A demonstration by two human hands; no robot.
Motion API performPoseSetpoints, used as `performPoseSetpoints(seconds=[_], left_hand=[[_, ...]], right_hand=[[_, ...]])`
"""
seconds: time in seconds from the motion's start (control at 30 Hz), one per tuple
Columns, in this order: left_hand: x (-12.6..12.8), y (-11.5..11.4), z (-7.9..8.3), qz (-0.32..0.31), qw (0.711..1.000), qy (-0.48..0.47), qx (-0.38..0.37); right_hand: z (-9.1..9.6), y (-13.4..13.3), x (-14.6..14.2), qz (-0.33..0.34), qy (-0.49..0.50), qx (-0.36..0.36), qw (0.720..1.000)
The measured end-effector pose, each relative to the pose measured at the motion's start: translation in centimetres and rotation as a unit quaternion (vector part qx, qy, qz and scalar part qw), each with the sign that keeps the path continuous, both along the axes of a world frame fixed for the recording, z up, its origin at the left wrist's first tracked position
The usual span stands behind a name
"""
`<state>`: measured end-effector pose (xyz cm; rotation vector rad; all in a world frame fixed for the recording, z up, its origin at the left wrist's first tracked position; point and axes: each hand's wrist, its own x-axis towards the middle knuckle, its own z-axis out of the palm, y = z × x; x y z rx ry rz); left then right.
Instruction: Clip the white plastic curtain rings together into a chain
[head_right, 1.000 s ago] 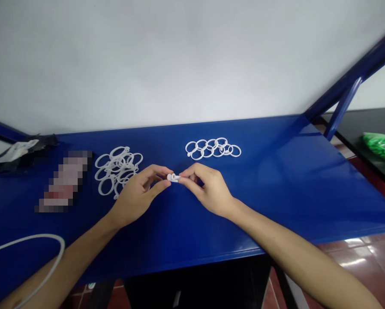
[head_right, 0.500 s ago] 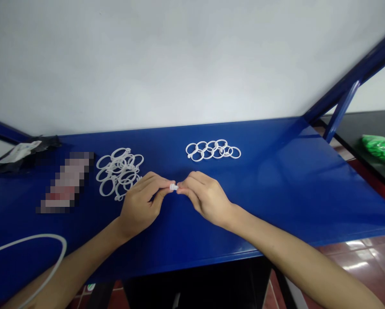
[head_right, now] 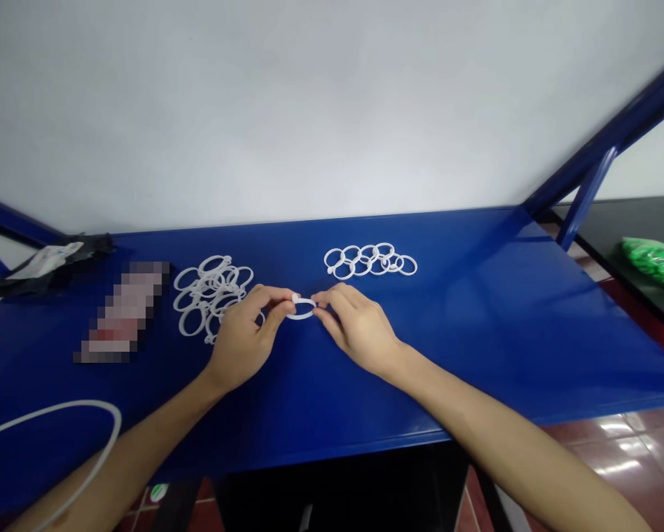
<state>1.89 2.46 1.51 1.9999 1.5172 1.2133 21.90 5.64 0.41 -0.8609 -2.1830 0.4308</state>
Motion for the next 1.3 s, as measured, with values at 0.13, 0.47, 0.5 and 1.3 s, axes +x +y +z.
performPoseSetpoints(seconds=[0.13, 0.47, 0.5, 1.3], left_hand=[[0.0, 0.3, -0.4, -0.019, 0.999, -0.016, -0.03], [-0.4, 0.8, -0.9, -0.031, 0.998, 0.015, -0.046], [-0.8, 1.1, -0.8, -0.016, 0.999, 0.047, -0.021], [-10.5, 4.2, 0.9, 0.085, 0.949, 0.299, -0.058]], right_hand=[[-0.5, 0.4, 0.0, -0.019, 0.013, -0.036, 0.999], [0.6, 1.0, -0.2, -0.047, -0.138, 0.08, 0.986], [0.7, 1.4, -0.1, -0.063, -0.169, 0.103, 0.978], [0.6, 3.0, 0.8, -0.173, -0.213, 0.184, 0.944]])
